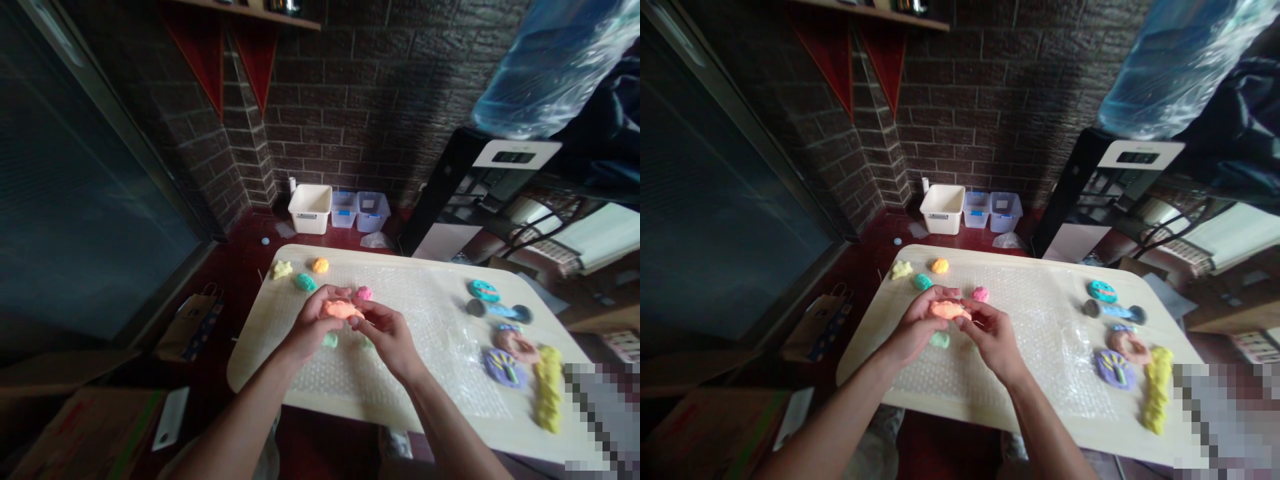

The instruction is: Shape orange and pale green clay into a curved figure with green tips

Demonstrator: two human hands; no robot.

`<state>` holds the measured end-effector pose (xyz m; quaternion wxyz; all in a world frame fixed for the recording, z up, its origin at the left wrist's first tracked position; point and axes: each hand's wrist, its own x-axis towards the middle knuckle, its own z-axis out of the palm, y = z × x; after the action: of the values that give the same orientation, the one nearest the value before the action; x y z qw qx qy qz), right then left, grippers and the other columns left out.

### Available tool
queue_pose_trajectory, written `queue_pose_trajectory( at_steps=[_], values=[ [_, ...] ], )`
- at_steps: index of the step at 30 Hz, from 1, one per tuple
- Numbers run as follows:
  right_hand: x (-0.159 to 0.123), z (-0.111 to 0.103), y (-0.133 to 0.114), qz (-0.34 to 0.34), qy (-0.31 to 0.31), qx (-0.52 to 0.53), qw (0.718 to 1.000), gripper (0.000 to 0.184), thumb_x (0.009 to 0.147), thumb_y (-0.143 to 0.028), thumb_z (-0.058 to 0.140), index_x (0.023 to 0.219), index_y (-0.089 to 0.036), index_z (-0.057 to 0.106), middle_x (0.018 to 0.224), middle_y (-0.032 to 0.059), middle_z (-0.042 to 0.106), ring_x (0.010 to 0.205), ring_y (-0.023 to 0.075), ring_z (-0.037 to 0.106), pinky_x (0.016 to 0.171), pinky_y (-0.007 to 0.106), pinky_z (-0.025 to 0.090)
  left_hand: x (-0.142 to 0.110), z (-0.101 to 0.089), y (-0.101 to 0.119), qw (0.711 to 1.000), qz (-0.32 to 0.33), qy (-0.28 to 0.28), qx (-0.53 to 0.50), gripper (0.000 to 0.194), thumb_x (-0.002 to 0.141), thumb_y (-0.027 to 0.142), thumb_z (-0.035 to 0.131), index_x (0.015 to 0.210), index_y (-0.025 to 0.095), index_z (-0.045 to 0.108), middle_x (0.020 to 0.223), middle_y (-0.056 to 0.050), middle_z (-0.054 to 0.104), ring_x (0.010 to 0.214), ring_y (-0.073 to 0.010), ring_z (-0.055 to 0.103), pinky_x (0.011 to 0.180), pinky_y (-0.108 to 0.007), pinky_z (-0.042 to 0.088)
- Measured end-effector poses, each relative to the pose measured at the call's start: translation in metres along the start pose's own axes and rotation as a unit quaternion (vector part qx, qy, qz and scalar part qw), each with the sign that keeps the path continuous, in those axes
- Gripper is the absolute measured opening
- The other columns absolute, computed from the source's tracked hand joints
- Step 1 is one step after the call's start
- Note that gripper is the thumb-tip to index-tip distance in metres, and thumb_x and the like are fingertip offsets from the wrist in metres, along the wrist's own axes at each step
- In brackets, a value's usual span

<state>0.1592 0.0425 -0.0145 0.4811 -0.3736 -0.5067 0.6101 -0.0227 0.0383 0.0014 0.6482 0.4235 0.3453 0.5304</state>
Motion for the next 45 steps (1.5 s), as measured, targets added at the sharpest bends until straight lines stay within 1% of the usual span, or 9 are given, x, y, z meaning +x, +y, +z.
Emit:
queue_pose_trajectory(
  at_steps=[3, 7, 12, 15, 19, 24, 36, 42, 45],
  values=[
    [-0.002, -0.001, 0.0, -0.019, 0.015, 0.0, 1.0, 0.031, 0.078, -0.034, 0.092, 0.104, -0.024, 0.081, 0.105, 0.0055, 0.078, 0.095, 0.0214, 0.072, 0.089, 0.035, 0.057, -0.001, -0.002, 0.001, 0.999, -0.016, 0.007, 0.047, 0.037, 0.081, 0.018, 0.077, 0.117, 0.02, 0.066, 0.111, -0.006, 0.075, 0.102, -0.0196, 0.071, 0.088, -0.03, 0.053],
    [-0.003, -0.004, -0.003, -0.037, 0.011, -0.012, 0.999, 0.03, 0.08, -0.035, 0.091, 0.105, -0.025, 0.08, 0.106, 0.0062, 0.077, 0.097, 0.0228, 0.072, 0.091, 0.037, 0.057, 0.002, -0.002, -0.002, 0.995, -0.035, -0.019, 0.092, 0.037, 0.085, 0.038, 0.08, 0.114, 0.015, 0.07, 0.102, -0.009, 0.076, 0.078, -0.0165, 0.069, 0.066, -0.027, 0.052],
    [-0.001, -0.011, 0.003, -0.006, 0.028, -0.007, 1.0, 0.037, 0.085, -0.039, 0.087, 0.118, -0.026, 0.078, 0.109, 0.0066, 0.078, 0.098, 0.0219, 0.071, 0.092, 0.036, 0.057, 0.009, -0.004, -0.007, 0.995, 0.014, 0.0, 0.097, 0.029, 0.08, 0.023, 0.082, 0.107, 0.016, 0.073, 0.11, -0.009, 0.076, 0.099, -0.0215, 0.072, 0.084, -0.03, 0.056],
    [0.001, -0.014, 0.007, 0.018, 0.027, -0.02, 0.999, 0.036, 0.09, -0.044, 0.082, 0.119, -0.023, 0.078, 0.097, 0.0066, 0.079, 0.085, 0.02, 0.07, 0.084, 0.035, 0.057, 0.011, -0.006, -0.007, 0.996, -0.002, -0.006, 0.084, 0.031, 0.077, 0.018, 0.081, 0.106, 0.016, 0.072, 0.102, -0.007, 0.075, 0.092, -0.0189, 0.072, 0.081, -0.028, 0.055],
    [0.003, -0.013, 0.005, 0.027, 0.009, -0.034, 0.999, 0.036, 0.089, -0.045, 0.083, 0.116, -0.022, 0.08, 0.091, 0.0054, 0.078, 0.079, 0.0186, 0.068, 0.077, 0.033, 0.055, 0.011, -0.006, -0.01, 0.997, -0.02, -0.034, 0.063, 0.033, 0.079, 0.024, 0.085, 0.107, 0.016, 0.069, 0.101, -0.007, 0.075, 0.092, -0.0201, 0.073, 0.081, -0.03, 0.057],
    [0.005, -0.014, -0.001, 0.017, 0.011, -0.041, 0.999, 0.031, 0.085, -0.043, 0.086, 0.106, -0.021, 0.082, 0.085, 0.0046, 0.077, 0.072, 0.0169, 0.064, 0.07, 0.031, 0.052, 0.013, -0.004, -0.016, 0.995, 0.014, -0.02, 0.101, 0.036, 0.082, 0.03, 0.086, 0.112, 0.018, 0.072, 0.112, -0.01, 0.077, 0.102, -0.0229, 0.075, 0.089, -0.033, 0.059],
    [-0.002, -0.019, -0.001, 0.019, -0.008, -0.015, 1.0, 0.035, 0.079, -0.039, 0.091, 0.107, -0.02, 0.08, 0.082, 0.0034, 0.077, 0.072, 0.0168, 0.068, 0.071, 0.032, 0.055, 0.01, -0.004, -0.015, 0.986, 0.038, -0.021, 0.161, 0.024, 0.079, 0.022, 0.084, 0.098, 0.016, 0.073, 0.099, -0.008, 0.078, 0.09, -0.021, 0.073, 0.081, -0.032, 0.057],
    [0.001, -0.016, 0.001, -0.005, 0.0, -0.016, 1.0, 0.03, 0.078, -0.04, 0.092, 0.1, -0.022, 0.083, 0.089, 0.0048, 0.08, 0.077, 0.0193, 0.071, 0.076, 0.037, 0.059, 0.011, -0.005, -0.013, 0.988, 0.019, -0.047, 0.143, 0.036, 0.085, 0.029, 0.082, 0.117, 0.016, 0.073, 0.113, -0.01, 0.078, 0.101, -0.0229, 0.075, 0.088, -0.033, 0.058],
    [0.003, -0.014, 0.001, -0.009, 0.01, -0.024, 1.0, 0.029, 0.077, -0.039, 0.092, 0.099, -0.022, 0.083, 0.088, 0.0054, 0.081, 0.077, 0.0208, 0.073, 0.077, 0.039, 0.06, 0.012, -0.007, -0.013, 0.984, 0.021, -0.033, 0.173, 0.031, 0.088, 0.033, 0.08, 0.114, 0.017, 0.076, 0.109, -0.01, 0.08, 0.098, -0.0233, 0.076, 0.087, -0.034, 0.059]
  ],
)
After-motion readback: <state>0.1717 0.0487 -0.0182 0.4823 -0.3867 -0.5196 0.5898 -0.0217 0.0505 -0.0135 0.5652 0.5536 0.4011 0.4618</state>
